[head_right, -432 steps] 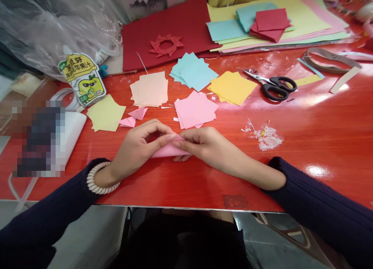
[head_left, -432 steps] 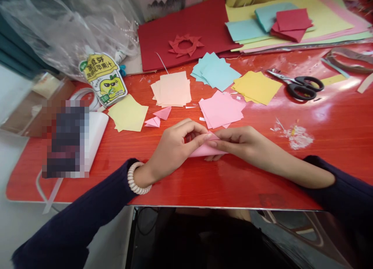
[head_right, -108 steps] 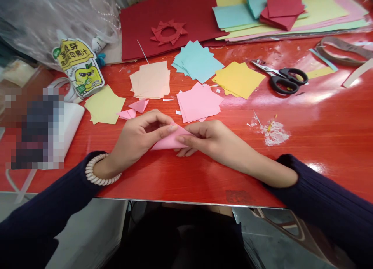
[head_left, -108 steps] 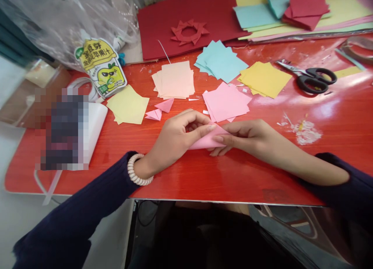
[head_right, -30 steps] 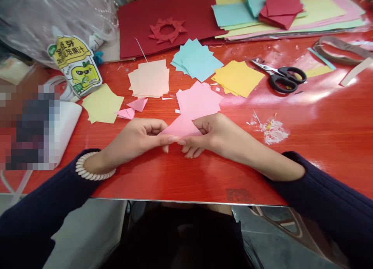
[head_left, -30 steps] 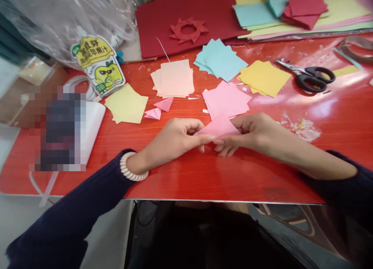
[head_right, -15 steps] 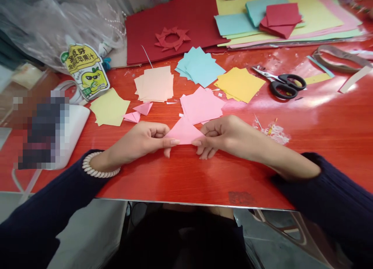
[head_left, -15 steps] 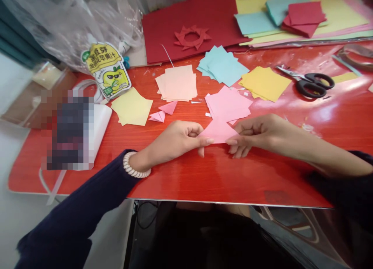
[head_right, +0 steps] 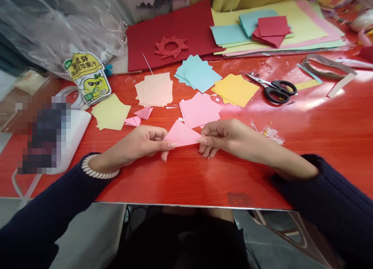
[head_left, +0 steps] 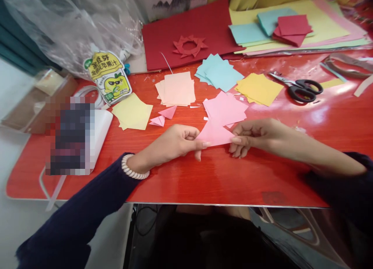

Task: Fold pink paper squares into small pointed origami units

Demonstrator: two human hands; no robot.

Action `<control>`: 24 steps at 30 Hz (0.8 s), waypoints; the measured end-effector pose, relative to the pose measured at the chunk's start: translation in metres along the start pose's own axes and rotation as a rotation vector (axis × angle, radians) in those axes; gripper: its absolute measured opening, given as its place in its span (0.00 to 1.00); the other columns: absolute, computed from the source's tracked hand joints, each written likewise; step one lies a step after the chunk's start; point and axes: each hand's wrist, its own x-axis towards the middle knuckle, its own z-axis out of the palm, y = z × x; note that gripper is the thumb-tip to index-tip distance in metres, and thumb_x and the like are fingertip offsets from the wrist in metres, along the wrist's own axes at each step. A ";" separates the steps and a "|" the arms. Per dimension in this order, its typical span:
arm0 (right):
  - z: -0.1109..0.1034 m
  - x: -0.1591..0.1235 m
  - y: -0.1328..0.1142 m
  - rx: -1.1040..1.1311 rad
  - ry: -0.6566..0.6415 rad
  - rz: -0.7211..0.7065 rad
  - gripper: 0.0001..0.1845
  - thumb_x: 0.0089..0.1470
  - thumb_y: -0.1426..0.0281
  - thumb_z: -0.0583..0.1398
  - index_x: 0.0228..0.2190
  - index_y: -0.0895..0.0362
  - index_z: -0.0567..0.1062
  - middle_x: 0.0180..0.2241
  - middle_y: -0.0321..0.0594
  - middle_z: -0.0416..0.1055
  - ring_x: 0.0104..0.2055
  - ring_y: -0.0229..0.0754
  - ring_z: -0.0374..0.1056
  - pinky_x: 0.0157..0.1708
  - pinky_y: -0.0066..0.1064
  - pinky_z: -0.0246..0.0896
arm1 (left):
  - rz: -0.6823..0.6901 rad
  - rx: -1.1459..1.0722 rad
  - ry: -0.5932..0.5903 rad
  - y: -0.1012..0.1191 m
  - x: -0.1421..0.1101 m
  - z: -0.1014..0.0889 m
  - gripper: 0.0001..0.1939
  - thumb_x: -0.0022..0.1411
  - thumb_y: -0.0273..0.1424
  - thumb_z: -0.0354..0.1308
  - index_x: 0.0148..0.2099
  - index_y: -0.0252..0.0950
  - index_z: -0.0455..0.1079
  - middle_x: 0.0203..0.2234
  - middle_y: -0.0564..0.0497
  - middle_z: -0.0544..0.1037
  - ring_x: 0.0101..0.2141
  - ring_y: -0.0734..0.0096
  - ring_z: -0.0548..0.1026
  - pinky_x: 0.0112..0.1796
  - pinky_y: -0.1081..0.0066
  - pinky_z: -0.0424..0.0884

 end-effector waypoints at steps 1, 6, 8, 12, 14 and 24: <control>-0.001 0.000 -0.001 0.004 0.019 -0.012 0.10 0.56 0.64 0.60 0.31 0.59 0.75 0.30 0.42 0.77 0.31 0.40 0.75 0.32 0.30 0.71 | 0.014 -0.047 -0.003 -0.001 0.001 -0.001 0.16 0.57 0.38 0.61 0.24 0.31 0.67 0.17 0.56 0.69 0.17 0.87 0.53 0.18 0.80 0.48; 0.010 0.005 -0.016 0.170 0.382 -0.141 0.10 0.54 0.66 0.63 0.26 0.58 0.73 0.24 0.38 0.74 0.24 0.33 0.71 0.24 0.24 0.66 | 0.200 -0.374 0.201 -0.008 0.008 0.002 0.11 0.59 0.37 0.59 0.33 0.35 0.65 0.21 0.57 0.71 0.15 0.88 0.53 0.17 0.79 0.48; 0.027 0.009 -0.023 0.320 0.551 -0.246 0.12 0.52 0.64 0.64 0.22 0.57 0.71 0.22 0.34 0.72 0.19 0.30 0.66 0.19 0.22 0.62 | 0.262 -0.408 0.270 -0.008 0.011 0.010 0.11 0.56 0.35 0.63 0.37 0.36 0.64 0.24 0.56 0.72 0.16 0.88 0.57 0.17 0.80 0.51; 0.061 0.018 -0.024 0.389 0.498 -0.335 0.13 0.51 0.60 0.64 0.24 0.55 0.70 0.17 0.30 0.67 0.16 0.30 0.63 0.14 0.22 0.57 | 0.293 -0.377 0.286 -0.005 0.011 0.030 0.15 0.52 0.35 0.66 0.38 0.35 0.66 0.28 0.55 0.72 0.20 0.87 0.63 0.19 0.81 0.57; 0.070 0.020 -0.020 0.365 0.438 -0.327 0.12 0.53 0.61 0.63 0.26 0.56 0.70 0.19 0.31 0.68 0.17 0.30 0.63 0.15 0.22 0.58 | 0.327 -0.402 0.321 -0.004 0.010 0.035 0.13 0.54 0.36 0.64 0.35 0.34 0.67 0.24 0.55 0.71 0.20 0.85 0.64 0.19 0.80 0.58; 0.069 0.018 -0.013 0.229 0.390 -0.322 0.10 0.59 0.65 0.59 0.29 0.57 0.67 0.24 0.31 0.70 0.21 0.27 0.64 0.22 0.21 0.61 | 0.362 -0.402 0.467 -0.001 0.005 0.026 0.09 0.50 0.31 0.68 0.26 0.33 0.71 0.20 0.57 0.68 0.20 0.85 0.62 0.21 0.80 0.59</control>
